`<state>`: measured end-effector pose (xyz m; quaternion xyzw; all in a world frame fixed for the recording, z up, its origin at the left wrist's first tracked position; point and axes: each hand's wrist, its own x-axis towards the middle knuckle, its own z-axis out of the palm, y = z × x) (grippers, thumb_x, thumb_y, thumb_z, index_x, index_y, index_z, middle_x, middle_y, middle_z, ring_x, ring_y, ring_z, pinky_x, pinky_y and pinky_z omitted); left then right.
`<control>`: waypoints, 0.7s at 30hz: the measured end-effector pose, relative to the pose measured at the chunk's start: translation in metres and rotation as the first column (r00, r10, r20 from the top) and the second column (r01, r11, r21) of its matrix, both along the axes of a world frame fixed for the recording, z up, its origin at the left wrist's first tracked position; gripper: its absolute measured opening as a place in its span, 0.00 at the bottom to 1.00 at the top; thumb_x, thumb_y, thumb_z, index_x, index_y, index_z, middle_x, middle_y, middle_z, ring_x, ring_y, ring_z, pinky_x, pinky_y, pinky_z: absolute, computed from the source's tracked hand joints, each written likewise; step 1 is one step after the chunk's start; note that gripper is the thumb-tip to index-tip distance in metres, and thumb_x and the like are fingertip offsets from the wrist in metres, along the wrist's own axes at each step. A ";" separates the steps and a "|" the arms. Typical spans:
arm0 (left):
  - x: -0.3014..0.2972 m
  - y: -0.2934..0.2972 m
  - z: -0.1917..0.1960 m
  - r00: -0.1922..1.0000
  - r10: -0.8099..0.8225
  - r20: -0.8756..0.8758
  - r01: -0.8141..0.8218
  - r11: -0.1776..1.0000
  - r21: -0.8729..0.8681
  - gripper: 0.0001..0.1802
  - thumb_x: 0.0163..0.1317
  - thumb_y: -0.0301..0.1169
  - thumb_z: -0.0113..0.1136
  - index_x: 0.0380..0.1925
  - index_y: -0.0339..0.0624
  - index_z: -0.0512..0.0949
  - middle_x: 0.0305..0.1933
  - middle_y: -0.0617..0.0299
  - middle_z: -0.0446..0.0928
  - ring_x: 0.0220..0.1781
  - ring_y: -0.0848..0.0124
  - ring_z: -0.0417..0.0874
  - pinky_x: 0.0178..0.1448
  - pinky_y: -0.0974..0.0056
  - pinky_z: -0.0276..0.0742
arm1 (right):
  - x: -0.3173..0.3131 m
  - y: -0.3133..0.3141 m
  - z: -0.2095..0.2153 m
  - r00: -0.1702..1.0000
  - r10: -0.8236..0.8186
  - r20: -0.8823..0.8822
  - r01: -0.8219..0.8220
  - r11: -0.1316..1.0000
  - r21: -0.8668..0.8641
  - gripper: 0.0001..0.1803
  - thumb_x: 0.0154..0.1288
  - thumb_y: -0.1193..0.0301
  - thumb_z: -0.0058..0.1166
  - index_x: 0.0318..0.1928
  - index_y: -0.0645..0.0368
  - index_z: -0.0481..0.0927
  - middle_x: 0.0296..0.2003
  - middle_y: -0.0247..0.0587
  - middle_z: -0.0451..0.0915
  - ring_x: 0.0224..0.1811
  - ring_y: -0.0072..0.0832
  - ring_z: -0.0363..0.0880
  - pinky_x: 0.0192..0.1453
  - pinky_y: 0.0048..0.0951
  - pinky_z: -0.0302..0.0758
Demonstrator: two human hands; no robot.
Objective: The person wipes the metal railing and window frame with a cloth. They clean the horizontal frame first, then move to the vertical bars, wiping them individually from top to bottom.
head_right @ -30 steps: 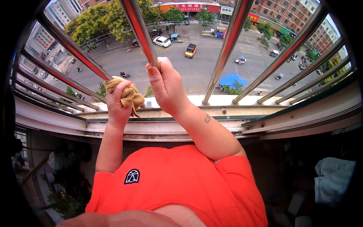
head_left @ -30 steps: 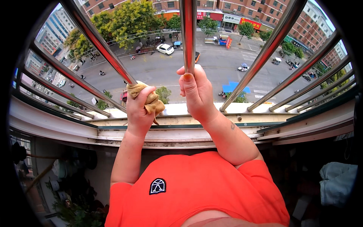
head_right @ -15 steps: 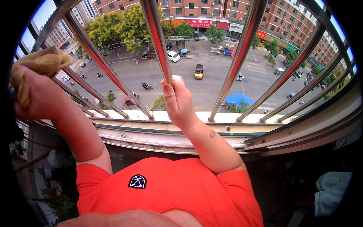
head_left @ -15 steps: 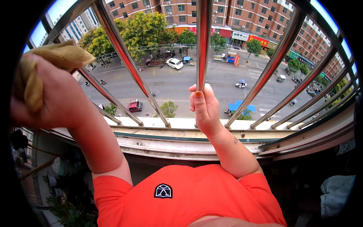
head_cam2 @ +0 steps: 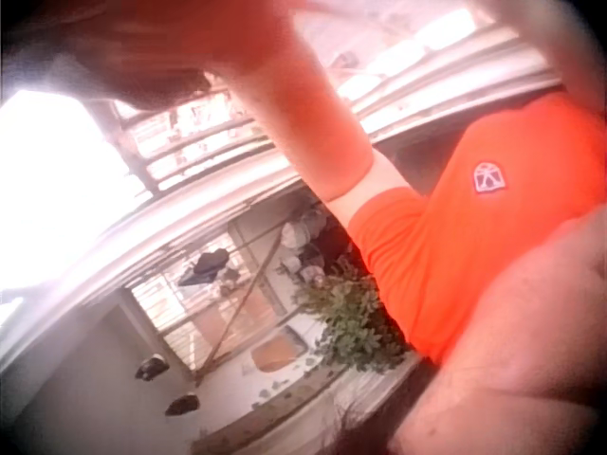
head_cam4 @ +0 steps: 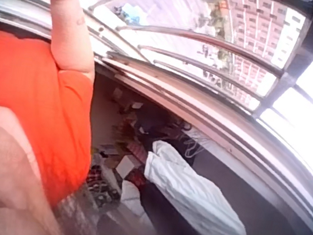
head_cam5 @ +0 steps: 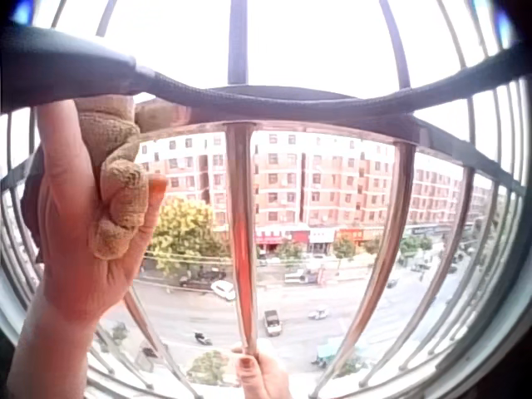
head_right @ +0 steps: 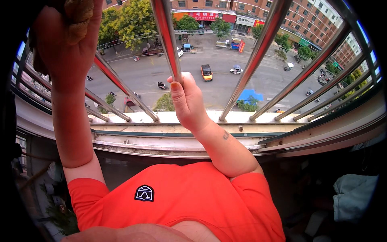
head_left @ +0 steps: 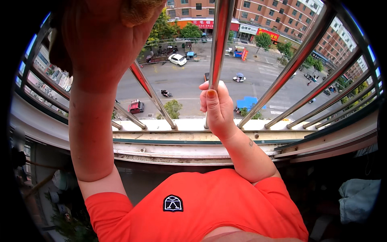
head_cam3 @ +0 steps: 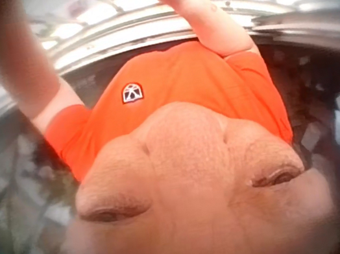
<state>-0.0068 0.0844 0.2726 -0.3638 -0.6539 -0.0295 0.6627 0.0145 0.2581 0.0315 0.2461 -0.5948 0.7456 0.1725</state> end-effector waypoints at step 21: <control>0.021 0.035 0.020 0.991 0.123 0.050 -0.112 0.976 -0.186 0.25 0.68 0.36 0.55 0.65 0.47 0.74 0.67 0.52 0.73 0.68 0.51 0.74 0.69 0.45 0.70 | -0.002 0.000 0.005 0.999 0.028 -0.019 -0.028 1.000 -0.005 0.19 0.81 0.53 0.44 0.52 0.57 0.73 0.27 0.26 0.68 0.27 0.13 0.66 0.31 0.18 0.68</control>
